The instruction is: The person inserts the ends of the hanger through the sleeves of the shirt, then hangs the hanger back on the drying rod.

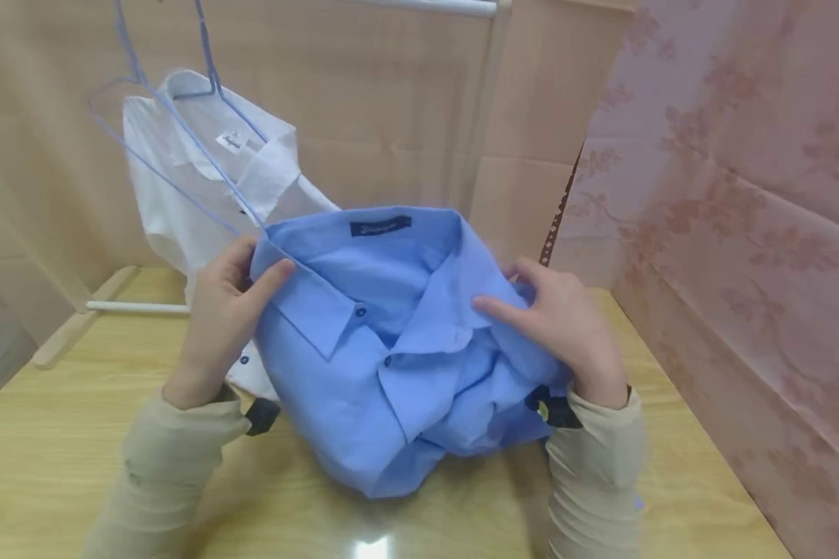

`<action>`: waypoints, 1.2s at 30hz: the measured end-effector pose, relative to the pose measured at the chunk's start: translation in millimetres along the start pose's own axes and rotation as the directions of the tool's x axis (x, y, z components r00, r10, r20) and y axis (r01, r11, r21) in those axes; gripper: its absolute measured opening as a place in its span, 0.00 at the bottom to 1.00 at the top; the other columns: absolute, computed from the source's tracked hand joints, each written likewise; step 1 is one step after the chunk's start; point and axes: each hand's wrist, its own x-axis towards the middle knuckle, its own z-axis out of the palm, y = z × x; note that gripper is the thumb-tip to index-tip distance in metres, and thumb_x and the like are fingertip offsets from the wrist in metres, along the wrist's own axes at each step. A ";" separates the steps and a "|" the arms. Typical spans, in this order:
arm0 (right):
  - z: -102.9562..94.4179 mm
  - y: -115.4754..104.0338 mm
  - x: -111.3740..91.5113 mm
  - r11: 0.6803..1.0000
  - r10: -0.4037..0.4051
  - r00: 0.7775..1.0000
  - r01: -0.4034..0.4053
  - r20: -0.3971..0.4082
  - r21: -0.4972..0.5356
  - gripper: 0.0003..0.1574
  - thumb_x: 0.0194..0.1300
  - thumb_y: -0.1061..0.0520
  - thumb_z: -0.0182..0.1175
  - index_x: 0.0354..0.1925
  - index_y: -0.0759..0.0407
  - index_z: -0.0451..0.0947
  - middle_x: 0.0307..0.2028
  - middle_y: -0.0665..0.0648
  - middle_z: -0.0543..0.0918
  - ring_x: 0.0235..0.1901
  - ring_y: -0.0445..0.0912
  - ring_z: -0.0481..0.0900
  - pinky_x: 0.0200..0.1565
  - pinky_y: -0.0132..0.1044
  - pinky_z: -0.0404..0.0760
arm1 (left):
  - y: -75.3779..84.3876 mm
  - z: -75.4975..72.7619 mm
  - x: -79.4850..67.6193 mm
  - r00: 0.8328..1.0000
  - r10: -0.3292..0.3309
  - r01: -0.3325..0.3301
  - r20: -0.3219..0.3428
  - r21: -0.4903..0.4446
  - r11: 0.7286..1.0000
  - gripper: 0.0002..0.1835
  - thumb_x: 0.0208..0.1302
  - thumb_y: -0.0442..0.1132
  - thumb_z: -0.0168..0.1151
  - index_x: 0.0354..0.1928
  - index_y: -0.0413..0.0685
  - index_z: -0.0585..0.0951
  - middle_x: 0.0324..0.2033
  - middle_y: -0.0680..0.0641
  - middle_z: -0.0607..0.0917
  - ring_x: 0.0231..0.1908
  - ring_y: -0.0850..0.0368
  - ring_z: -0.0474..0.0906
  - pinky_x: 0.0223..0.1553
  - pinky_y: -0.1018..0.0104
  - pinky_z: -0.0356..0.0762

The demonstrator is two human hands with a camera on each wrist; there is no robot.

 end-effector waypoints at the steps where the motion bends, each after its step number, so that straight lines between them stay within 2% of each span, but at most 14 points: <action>1: 6.2 2.6 0.8 1.000 0.003 0.999 -0.004 0.046 0.013 0.23 0.54 0.38 0.61 0.41 0.50 0.76 0.38 0.55 0.81 0.37 0.48 0.76 0.40 0.41 0.70 | -3.8 -0.3 1.3 1.000 0.000 0.000 0.002 0.004 1.000 0.12 0.58 0.34 0.61 0.42 0.35 0.77 0.35 0.42 0.81 0.33 0.63 0.74 0.36 0.74 0.70; 4: 27.5 7.4 2.8 0.999 0.018 0.983 -0.025 0.182 0.038 0.32 0.55 0.37 0.59 0.49 0.58 0.71 0.45 0.61 0.78 0.45 0.53 0.75 0.46 0.48 0.71 | -14.0 0.7 4.6 0.999 0.010 -0.011 0.038 0.028 1.000 0.12 0.59 0.35 0.60 0.43 0.36 0.77 0.36 0.42 0.81 0.34 0.64 0.73 0.38 0.74 0.70; 7: 50.4 10.1 5.8 0.997 0.014 0.966 -0.033 0.259 0.068 0.45 0.57 0.41 0.61 0.63 0.61 0.55 0.56 0.67 0.69 0.56 0.60 0.67 0.54 0.55 0.66 | -23.2 4.7 7.2 0.996 0.039 -0.042 0.082 0.033 0.999 0.10 0.58 0.35 0.61 0.41 0.38 0.78 0.36 0.43 0.82 0.35 0.64 0.74 0.38 0.74 0.70; 9: 62.5 12.0 7.7 0.992 -0.025 0.963 -0.009 0.269 0.124 0.54 0.57 0.48 0.63 0.69 0.58 0.41 0.62 0.69 0.60 0.61 0.62 0.60 0.57 0.58 0.62 | -27.2 8.1 8.5 0.993 0.059 -0.062 0.099 0.031 0.998 0.09 0.58 0.35 0.61 0.40 0.39 0.79 0.35 0.45 0.82 0.35 0.64 0.74 0.38 0.73 0.70; 11: 70.2 13.8 10.3 0.981 -0.080 0.965 0.032 0.248 0.191 0.62 0.55 0.54 0.64 0.70 0.49 0.30 0.67 0.67 0.52 0.65 0.61 0.52 0.60 0.59 0.57 | -29.5 10.0 9.2 0.992 0.080 -0.082 0.098 0.017 0.996 0.09 0.57 0.34 0.62 0.39 0.39 0.79 0.34 0.45 0.82 0.34 0.63 0.74 0.37 0.73 0.70; 14: 76.0 14.3 13.6 0.947 -0.156 0.965 0.085 0.209 0.311 0.66 0.54 0.61 0.64 0.69 0.42 0.25 0.69 0.64 0.49 0.68 0.58 0.47 0.62 0.58 0.52 | -30.8 9.3 9.7 0.991 0.086 -0.085 0.100 -0.009 0.996 0.08 0.57 0.34 0.62 0.39 0.39 0.79 0.34 0.45 0.82 0.34 0.63 0.74 0.38 0.73 0.70; 19: 81.0 11.7 16.4 0.906 -0.194 0.974 0.131 0.121 0.403 0.62 0.54 0.65 0.63 0.70 0.45 0.32 0.59 0.65 0.66 0.62 0.56 0.61 0.63 0.54 0.54 | -31.7 3.3 9.0 0.990 0.012 0.000 0.138 -0.087 0.996 0.09 0.58 0.34 0.61 0.40 0.38 0.78 0.35 0.45 0.80 0.36 0.61 0.73 0.39 0.72 0.69; 21: 81.7 10.5 16.2 0.897 -0.200 0.977 0.152 0.074 0.415 0.53 0.54 0.65 0.63 0.69 0.50 0.44 0.53 0.64 0.71 0.57 0.54 0.66 0.62 0.53 0.58 | -32.2 1.1 8.4 0.988 -0.027 0.043 0.151 -0.104 0.994 0.10 0.59 0.34 0.60 0.41 0.37 0.78 0.37 0.45 0.80 0.37 0.61 0.73 0.41 0.72 0.69; 23: 81.3 8.4 15.3 0.885 -0.186 0.982 0.154 0.030 0.440 0.39 0.56 0.64 0.62 0.63 0.57 0.59 0.47 0.60 0.74 0.51 0.49 0.70 0.58 0.47 0.64 | -32.1 -1.2 8.0 0.986 -0.061 0.077 0.155 -0.101 0.992 0.11 0.59 0.36 0.60 0.42 0.37 0.78 0.38 0.45 0.80 0.39 0.61 0.73 0.42 0.72 0.69; 25: 81.0 6.1 14.3 0.844 -0.152 0.988 0.139 -0.018 0.518 0.24 0.59 0.64 0.59 0.54 0.64 0.68 0.43 0.56 0.75 0.45 0.44 0.72 0.52 0.38 0.70 | -32.2 -3.0 7.6 0.984 -0.086 0.100 0.154 -0.089 0.991 0.12 0.60 0.37 0.60 0.43 0.37 0.77 0.40 0.44 0.80 0.39 0.61 0.74 0.42 0.72 0.69; 27: 80.7 3.7 13.7 0.801 -0.103 0.992 0.129 -0.077 0.585 0.14 0.62 0.63 0.55 0.47 0.68 0.71 0.41 0.51 0.74 0.41 0.40 0.73 0.44 0.31 0.72 | -31.9 -4.3 7.5 0.983 -0.109 0.120 0.148 -0.071 0.990 0.13 0.60 0.38 0.60 0.44 0.37 0.78 0.40 0.44 0.81 0.39 0.62 0.74 0.42 0.73 0.70; 30: 81.3 0.3 14.4 0.749 -0.036 0.984 0.144 -0.177 0.647 0.12 0.64 0.64 0.52 0.45 0.69 0.71 0.38 0.48 0.74 0.32 0.37 0.76 0.33 0.26 0.74 | -31.7 -5.1 7.6 0.980 -0.131 0.134 0.148 -0.009 0.991 0.13 0.59 0.38 0.61 0.43 0.37 0.78 0.38 0.43 0.82 0.36 0.62 0.74 0.38 0.74 0.71; 33: 82.6 -1.8 15.5 0.774 0.001 0.970 0.154 -0.244 0.614 0.12 0.65 0.62 0.52 0.45 0.68 0.73 0.36 0.45 0.75 0.26 0.36 0.77 0.28 0.25 0.75 | -31.2 -4.9 7.7 0.979 -0.138 0.127 0.151 0.085 0.988 0.13 0.58 0.39 0.62 0.42 0.39 0.79 0.37 0.43 0.83 0.33 0.61 0.74 0.35 0.74 0.70; 36: 83.3 -2.9 15.6 0.780 0.006 0.969 0.150 -0.247 0.607 0.13 0.65 0.61 0.53 0.46 0.67 0.73 0.36 0.46 0.76 0.26 0.36 0.76 0.29 0.25 0.75 | -31.5 -6.1 7.3 0.978 -0.141 0.111 0.152 0.192 0.975 0.13 0.59 0.42 0.61 0.41 0.40 0.79 0.36 0.44 0.83 0.32 0.59 0.72 0.34 0.72 0.68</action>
